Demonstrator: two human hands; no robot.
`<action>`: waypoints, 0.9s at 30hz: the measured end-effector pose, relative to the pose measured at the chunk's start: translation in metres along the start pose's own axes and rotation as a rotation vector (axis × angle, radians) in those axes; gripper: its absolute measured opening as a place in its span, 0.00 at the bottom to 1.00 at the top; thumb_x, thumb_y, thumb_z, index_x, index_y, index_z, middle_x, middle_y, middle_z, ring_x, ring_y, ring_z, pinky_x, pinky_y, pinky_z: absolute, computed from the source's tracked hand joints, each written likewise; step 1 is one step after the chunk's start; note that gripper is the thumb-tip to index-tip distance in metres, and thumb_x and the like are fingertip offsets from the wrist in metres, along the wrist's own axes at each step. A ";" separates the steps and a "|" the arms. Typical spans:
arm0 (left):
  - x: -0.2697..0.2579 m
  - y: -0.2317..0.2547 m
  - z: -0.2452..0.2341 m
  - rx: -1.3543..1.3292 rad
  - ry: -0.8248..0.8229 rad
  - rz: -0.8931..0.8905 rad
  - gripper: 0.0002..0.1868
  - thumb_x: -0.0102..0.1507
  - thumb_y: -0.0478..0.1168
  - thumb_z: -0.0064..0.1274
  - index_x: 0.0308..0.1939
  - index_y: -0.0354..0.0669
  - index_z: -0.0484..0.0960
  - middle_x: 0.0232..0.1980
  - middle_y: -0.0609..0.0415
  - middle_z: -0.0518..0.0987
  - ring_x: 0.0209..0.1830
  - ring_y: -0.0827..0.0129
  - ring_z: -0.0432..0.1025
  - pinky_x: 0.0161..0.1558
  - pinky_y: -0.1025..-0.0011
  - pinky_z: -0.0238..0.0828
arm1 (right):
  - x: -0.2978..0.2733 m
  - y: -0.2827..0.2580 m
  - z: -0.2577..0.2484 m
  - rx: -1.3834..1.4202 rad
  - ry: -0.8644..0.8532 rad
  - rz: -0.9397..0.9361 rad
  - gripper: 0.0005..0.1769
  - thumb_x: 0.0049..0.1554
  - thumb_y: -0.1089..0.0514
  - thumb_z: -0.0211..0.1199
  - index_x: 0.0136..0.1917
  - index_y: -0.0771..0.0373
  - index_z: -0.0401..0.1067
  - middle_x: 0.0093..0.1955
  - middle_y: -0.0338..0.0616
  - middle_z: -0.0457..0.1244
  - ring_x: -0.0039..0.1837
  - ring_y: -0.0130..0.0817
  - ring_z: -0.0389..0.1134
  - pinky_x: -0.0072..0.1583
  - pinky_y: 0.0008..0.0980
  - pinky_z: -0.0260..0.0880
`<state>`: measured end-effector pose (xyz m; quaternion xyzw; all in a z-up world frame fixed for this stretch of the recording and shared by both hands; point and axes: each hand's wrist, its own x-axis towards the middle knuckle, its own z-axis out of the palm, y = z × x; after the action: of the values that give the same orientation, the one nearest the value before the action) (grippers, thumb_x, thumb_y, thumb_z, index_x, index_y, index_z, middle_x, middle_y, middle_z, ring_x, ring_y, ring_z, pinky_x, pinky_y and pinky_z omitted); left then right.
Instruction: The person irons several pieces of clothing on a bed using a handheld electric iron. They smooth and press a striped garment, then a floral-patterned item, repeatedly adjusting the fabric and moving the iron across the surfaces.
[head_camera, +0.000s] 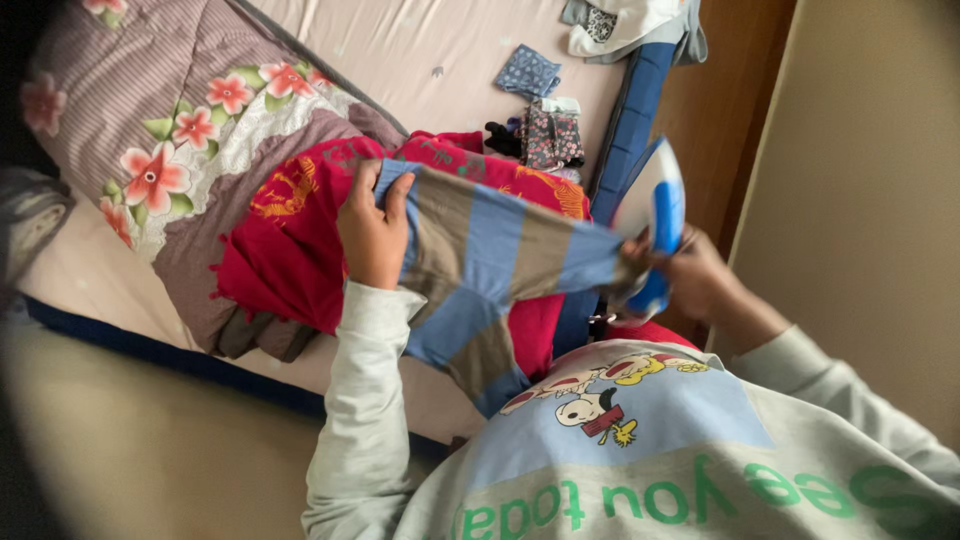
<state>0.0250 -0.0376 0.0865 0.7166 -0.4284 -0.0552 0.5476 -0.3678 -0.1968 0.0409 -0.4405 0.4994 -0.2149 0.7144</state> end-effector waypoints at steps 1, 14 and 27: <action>0.000 -0.003 0.003 0.035 0.014 -0.015 0.15 0.70 0.47 0.58 0.51 0.39 0.76 0.43 0.40 0.82 0.44 0.47 0.80 0.42 0.61 0.75 | 0.006 -0.021 -0.003 -0.106 0.002 -0.045 0.13 0.49 0.76 0.60 0.46 0.64 0.71 0.46 0.46 0.72 0.53 0.35 0.75 0.59 0.36 0.76; -0.003 -0.097 0.017 0.405 -0.005 0.111 0.44 0.55 0.64 0.70 0.56 0.30 0.73 0.51 0.34 0.80 0.49 0.42 0.76 0.49 0.54 0.73 | 0.053 0.003 0.030 -0.183 0.053 -0.041 0.12 0.59 0.61 0.71 0.45 0.67 0.68 0.39 0.46 0.66 0.39 0.35 0.70 0.43 0.39 0.74; 0.004 -0.118 -0.012 -0.374 -0.655 -0.928 0.56 0.50 0.60 0.67 0.76 0.42 0.61 0.67 0.46 0.76 0.63 0.60 0.72 0.61 0.62 0.69 | 0.027 0.056 0.064 0.387 -0.220 0.290 0.30 0.61 0.40 0.58 0.69 0.59 0.66 0.66 0.43 0.67 0.64 0.37 0.69 0.67 0.42 0.67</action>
<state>0.0989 -0.0273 -0.0052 0.6661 -0.2001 -0.5812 0.4225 -0.3063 -0.1615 -0.0129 -0.2402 0.4263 -0.1528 0.8586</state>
